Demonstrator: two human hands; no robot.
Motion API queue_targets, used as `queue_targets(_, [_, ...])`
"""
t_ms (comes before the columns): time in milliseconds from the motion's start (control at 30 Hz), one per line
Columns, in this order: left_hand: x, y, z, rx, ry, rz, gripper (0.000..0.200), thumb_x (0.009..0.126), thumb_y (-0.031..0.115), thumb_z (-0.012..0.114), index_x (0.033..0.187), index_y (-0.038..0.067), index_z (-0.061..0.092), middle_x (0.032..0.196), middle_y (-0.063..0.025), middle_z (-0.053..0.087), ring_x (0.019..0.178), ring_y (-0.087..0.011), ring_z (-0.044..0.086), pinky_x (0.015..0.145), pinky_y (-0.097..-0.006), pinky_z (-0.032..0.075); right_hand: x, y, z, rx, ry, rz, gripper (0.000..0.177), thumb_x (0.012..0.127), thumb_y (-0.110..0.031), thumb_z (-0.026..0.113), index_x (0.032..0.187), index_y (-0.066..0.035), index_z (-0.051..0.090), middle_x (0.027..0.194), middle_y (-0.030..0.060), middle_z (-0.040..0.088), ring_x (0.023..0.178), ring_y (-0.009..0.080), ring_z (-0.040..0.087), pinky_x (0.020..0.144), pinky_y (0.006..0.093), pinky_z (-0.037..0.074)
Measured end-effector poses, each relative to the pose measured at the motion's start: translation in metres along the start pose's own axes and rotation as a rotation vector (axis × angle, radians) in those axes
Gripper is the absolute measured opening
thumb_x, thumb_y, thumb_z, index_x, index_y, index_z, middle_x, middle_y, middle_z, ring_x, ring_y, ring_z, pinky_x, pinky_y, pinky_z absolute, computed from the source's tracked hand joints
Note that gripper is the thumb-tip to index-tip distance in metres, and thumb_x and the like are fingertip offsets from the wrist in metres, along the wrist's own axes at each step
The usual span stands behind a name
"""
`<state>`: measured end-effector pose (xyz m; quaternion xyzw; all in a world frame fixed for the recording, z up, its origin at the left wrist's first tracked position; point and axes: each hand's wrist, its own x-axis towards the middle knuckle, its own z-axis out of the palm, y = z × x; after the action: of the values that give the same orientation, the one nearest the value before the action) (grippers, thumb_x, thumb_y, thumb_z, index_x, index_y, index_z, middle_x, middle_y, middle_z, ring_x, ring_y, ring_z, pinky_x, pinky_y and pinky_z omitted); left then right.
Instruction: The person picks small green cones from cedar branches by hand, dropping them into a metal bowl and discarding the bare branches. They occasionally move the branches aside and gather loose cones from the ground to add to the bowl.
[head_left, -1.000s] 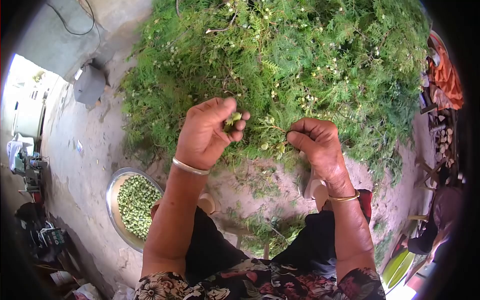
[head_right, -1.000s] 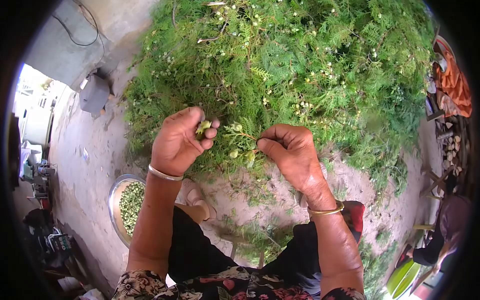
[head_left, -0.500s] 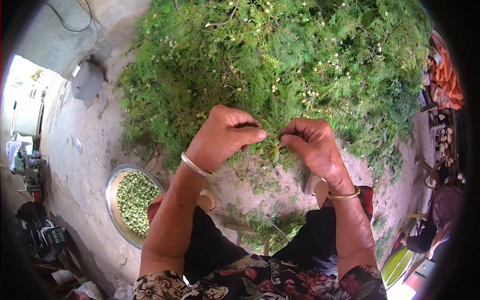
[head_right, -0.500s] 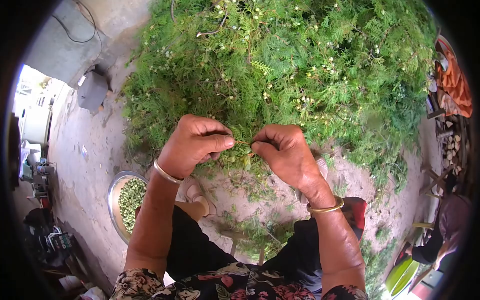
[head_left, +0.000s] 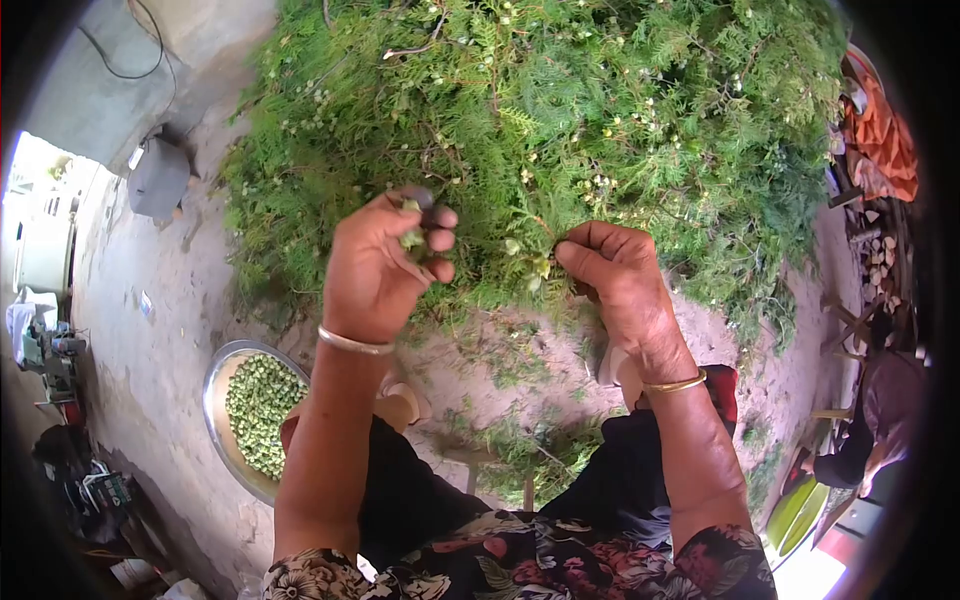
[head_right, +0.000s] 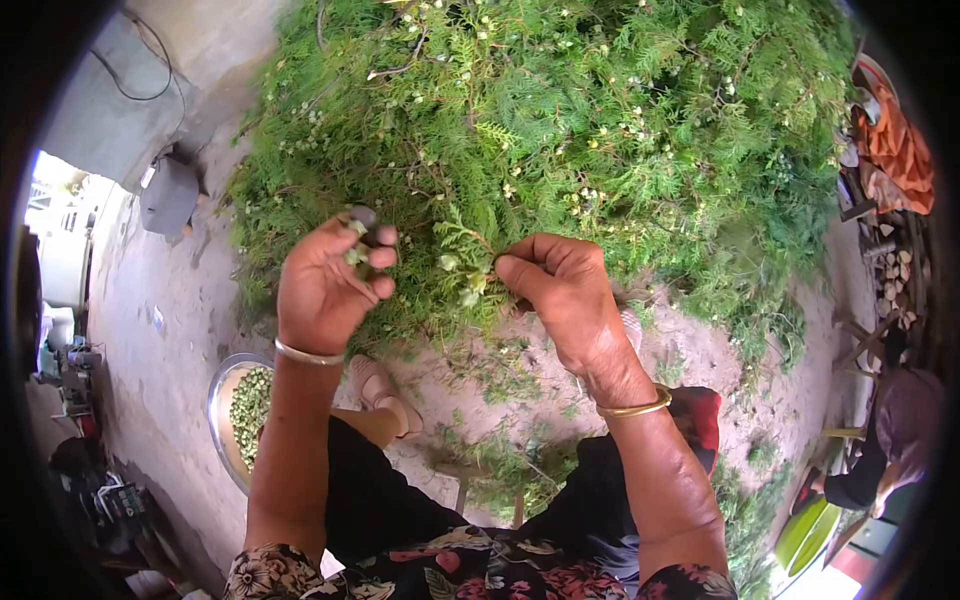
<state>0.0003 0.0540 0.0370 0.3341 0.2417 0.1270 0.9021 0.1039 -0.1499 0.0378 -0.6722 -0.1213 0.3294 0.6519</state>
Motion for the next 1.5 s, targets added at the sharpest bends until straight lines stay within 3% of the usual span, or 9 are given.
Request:
queue_targets(67, [-0.005,-0.012,0.006,0.018,-0.065,-0.108,0.015,0.085,0.012,0.053,0.097,0.005,0.057,0.092,-0.0124,0.059,0.069,-0.0157,0.055,0.05,-0.0297,0.045,0.0,-0.002,0.0,0.056,0.028,0.033,0.01,0.084,-0.005,0.062,0.085,0.005,0.063,0.069,0.0023,0.061,0.058,0.0061,0.052,0.053,0.0215,0.043])
queue_targets(233, [-0.015,-0.036,0.028,0.371,-0.015,0.061,0.014,0.083,0.012,0.066,0.087,0.0,0.059,0.072,-0.0041,0.058,0.057,-0.0088,0.05,0.044,-0.023,0.041,0.004,0.006,0.004,0.029,0.067,-0.065,0.01,0.084,-0.004,0.061,0.085,0.005,0.062,0.069,0.0032,0.061,0.058,0.0066,0.052,0.052,0.0221,0.044])
queue_targets(467, [-0.014,-0.031,0.025,0.659,-0.024,0.016,0.012,0.082,0.009,0.065,0.084,-0.003,0.061,0.065,-0.0017,0.055,0.053,-0.0065,0.046,0.043,-0.0213,0.036,0.005,0.007,0.006,-0.034,0.019,-0.071,0.01,0.083,-0.004,0.062,0.083,0.005,0.062,0.067,0.0039,0.061,0.057,0.007,0.053,0.051,0.022,0.044])
queue_targets(667, [-0.013,-0.031,0.019,0.828,-0.113,0.218,0.01,0.082,0.006,0.063,0.082,-0.003,0.06,0.062,-0.0007,0.052,0.052,-0.0062,0.045,0.044,-0.0219,0.036,0.005,0.01,0.006,-0.121,-0.06,-0.049,0.008,0.082,-0.003,0.063,0.084,0.005,0.062,0.067,0.0034,0.061,0.058,0.0067,0.053,0.051,0.0216,0.044])
queue_targets(933, [-0.014,-0.02,0.019,0.151,-0.057,-0.18,0.012,0.086,0.012,0.06,0.087,0.0,0.056,0.069,-0.0007,0.05,0.055,-0.0075,0.045,0.045,-0.0233,0.037,0.003,0.0,0.01,0.005,-0.112,0.059,0.007,0.081,-0.003,0.063,0.082,0.004,0.064,0.066,0.0005,0.06,0.057,0.0055,0.051,0.053,0.0216,0.043])
queue_targets(1033, [-0.002,-0.007,-0.009,-0.297,-0.395,-0.132,0.014,0.089,0.013,0.054,0.091,-0.001,0.055,0.075,-0.0039,0.052,0.06,-0.0091,0.045,0.047,-0.0251,0.041,0.007,0.009,0.002,0.058,-0.029,0.076,0.008,0.08,-0.004,0.064,0.082,0.004,0.064,0.065,0.0002,0.059,0.056,0.0053,0.049,0.052,0.0215,0.04])
queue_targets(1200, [-0.005,0.0,-0.011,-0.381,-0.443,-0.107,0.029,0.095,0.02,0.041,0.105,-0.004,0.055,0.088,-0.0119,0.053,0.07,-0.015,0.048,0.054,-0.0301,0.048,0.008,0.009,0.005,0.065,0.09,0.055,0.009,0.08,-0.004,0.064,0.08,0.005,0.064,0.065,0.0013,0.059,0.054,0.0058,0.048,0.05,0.0217,0.038])
queue_targets(1333, [-0.009,-0.022,0.0,-0.311,-0.344,-0.156,0.028,0.094,0.02,0.045,0.107,-0.002,0.055,0.093,-0.0139,0.056,0.073,-0.0159,0.053,0.052,-0.0301,0.048,0.006,0.002,0.005,0.031,0.128,0.126,0.012,0.079,-0.006,0.065,0.078,0.005,0.063,0.064,0.0028,0.059,0.053,0.0071,0.049,0.049,0.0227,0.038])
queue_targets(1500, [-0.017,-0.035,0.022,0.427,-0.089,0.132,0.014,0.082,0.004,0.064,0.096,0.0,0.063,0.077,-0.0075,0.062,0.061,-0.0086,0.053,0.045,-0.0226,0.043,0.009,0.006,0.005,0.027,0.083,0.186,0.014,0.079,-0.009,0.066,0.075,0.004,0.063,0.062,0.0042,0.058,0.051,0.0085,0.049,0.046,0.0248,0.04])
